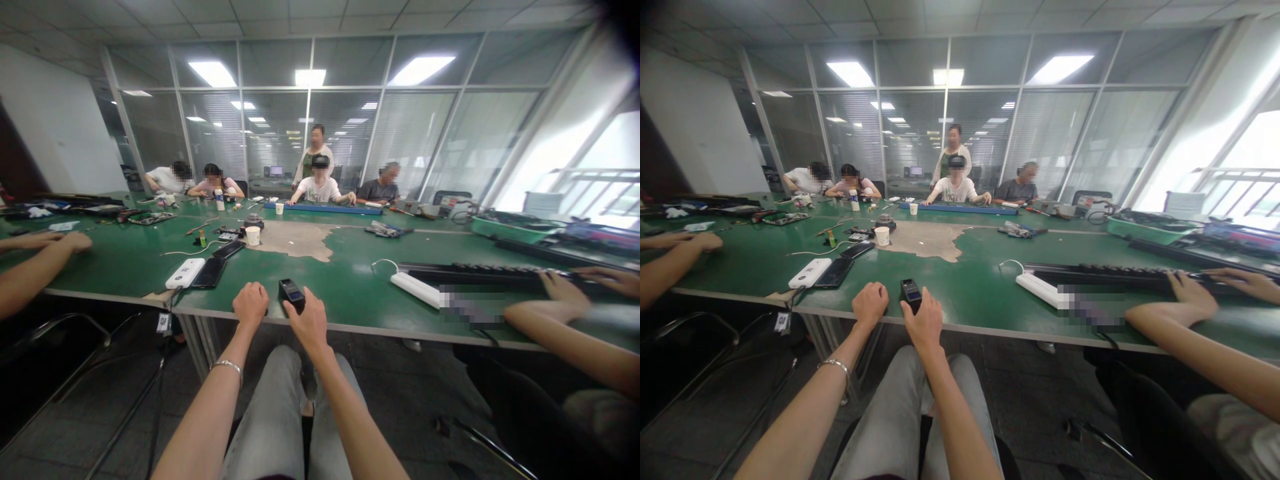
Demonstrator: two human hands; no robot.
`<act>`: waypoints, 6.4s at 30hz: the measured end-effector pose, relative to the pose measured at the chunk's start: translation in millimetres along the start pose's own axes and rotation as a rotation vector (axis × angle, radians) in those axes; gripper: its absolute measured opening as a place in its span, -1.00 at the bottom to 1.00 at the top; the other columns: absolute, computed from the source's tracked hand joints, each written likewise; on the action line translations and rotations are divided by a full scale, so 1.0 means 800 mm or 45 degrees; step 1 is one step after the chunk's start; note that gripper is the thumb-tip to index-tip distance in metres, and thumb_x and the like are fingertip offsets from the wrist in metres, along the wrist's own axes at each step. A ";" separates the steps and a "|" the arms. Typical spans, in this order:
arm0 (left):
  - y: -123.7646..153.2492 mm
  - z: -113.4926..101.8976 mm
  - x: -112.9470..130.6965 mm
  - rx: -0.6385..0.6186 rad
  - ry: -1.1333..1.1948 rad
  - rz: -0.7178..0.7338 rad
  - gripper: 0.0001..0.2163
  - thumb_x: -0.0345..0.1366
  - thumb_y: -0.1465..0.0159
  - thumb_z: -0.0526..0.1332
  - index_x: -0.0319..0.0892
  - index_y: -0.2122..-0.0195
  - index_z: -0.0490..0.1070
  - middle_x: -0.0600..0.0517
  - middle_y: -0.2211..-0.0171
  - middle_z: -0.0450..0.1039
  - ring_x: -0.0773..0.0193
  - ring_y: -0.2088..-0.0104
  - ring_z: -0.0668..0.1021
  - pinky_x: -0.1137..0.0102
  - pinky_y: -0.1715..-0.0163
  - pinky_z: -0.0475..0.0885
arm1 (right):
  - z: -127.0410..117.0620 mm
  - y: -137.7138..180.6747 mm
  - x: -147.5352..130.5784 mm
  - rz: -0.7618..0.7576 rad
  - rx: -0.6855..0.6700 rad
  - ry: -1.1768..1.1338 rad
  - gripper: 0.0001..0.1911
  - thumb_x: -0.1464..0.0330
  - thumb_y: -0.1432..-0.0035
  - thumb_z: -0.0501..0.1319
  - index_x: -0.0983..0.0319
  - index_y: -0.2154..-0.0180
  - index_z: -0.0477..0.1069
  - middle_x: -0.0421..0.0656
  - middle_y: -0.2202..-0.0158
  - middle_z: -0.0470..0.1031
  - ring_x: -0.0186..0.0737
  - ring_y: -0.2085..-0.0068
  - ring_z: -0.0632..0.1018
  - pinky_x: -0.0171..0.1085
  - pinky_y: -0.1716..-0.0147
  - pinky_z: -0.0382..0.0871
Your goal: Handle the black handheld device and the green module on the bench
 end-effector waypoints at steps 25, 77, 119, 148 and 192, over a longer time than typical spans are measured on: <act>-0.001 0.002 0.002 0.029 -0.041 0.007 -0.66 -0.16 -0.37 -0.07 -0.12 0.23 0.50 -0.07 0.20 0.45 0.22 0.24 0.49 0.42 0.32 0.25 | -0.058 -0.054 0.030 0.145 0.180 -0.173 -0.48 0.15 -0.15 0.17 0.28 -0.08 0.36 0.02 0.09 0.53 -0.11 0.12 0.52 -0.22 0.09 0.31; -0.004 0.009 -0.001 0.051 -0.010 0.027 -0.65 -0.16 -0.37 -0.07 -0.13 0.24 0.49 -0.06 0.22 0.45 0.23 0.26 0.48 0.41 0.33 0.23 | -0.032 -0.036 0.011 0.170 0.061 -0.201 -0.60 0.14 -0.11 0.23 0.21 0.08 0.46 -0.08 0.29 0.57 -0.15 0.27 0.56 -0.29 0.23 0.34; -0.002 0.005 0.002 -0.008 -0.013 0.004 -0.64 -0.15 -0.37 -0.07 -0.12 0.20 0.50 -0.09 0.19 0.45 0.22 0.23 0.49 0.41 0.28 0.25 | 0.010 0.010 0.016 0.045 0.036 -0.101 -0.29 0.15 -0.13 0.22 0.44 -0.19 0.21 0.15 -0.11 0.38 0.07 -0.09 0.42 -0.07 -0.09 0.23; -0.001 0.004 0.001 0.010 -0.010 0.007 -0.64 -0.16 -0.38 -0.08 -0.13 0.21 0.50 -0.09 0.19 0.45 0.22 0.22 0.49 0.42 0.28 0.26 | -0.027 -0.016 -0.006 0.083 0.157 -0.303 -0.58 0.18 -0.15 0.17 0.27 0.01 0.40 -0.02 0.10 0.52 -0.11 0.13 0.49 -0.21 0.08 0.28; -0.003 0.005 -0.004 0.020 -0.002 0.012 -0.65 -0.15 -0.37 -0.08 -0.13 0.22 0.49 -0.07 0.22 0.44 0.23 0.26 0.47 0.41 0.34 0.21 | -0.045 -0.011 0.106 0.276 0.102 0.122 -0.49 0.13 -0.16 0.17 0.27 -0.07 0.37 0.03 0.20 0.54 -0.02 0.18 0.50 -0.20 0.19 0.26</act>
Point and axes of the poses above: each hand's wrist, its own y-axis away from the middle knuckle, its own z-axis out of the palm, x = y × z, the point moved 8 cm from there along -y, towards the middle knuckle
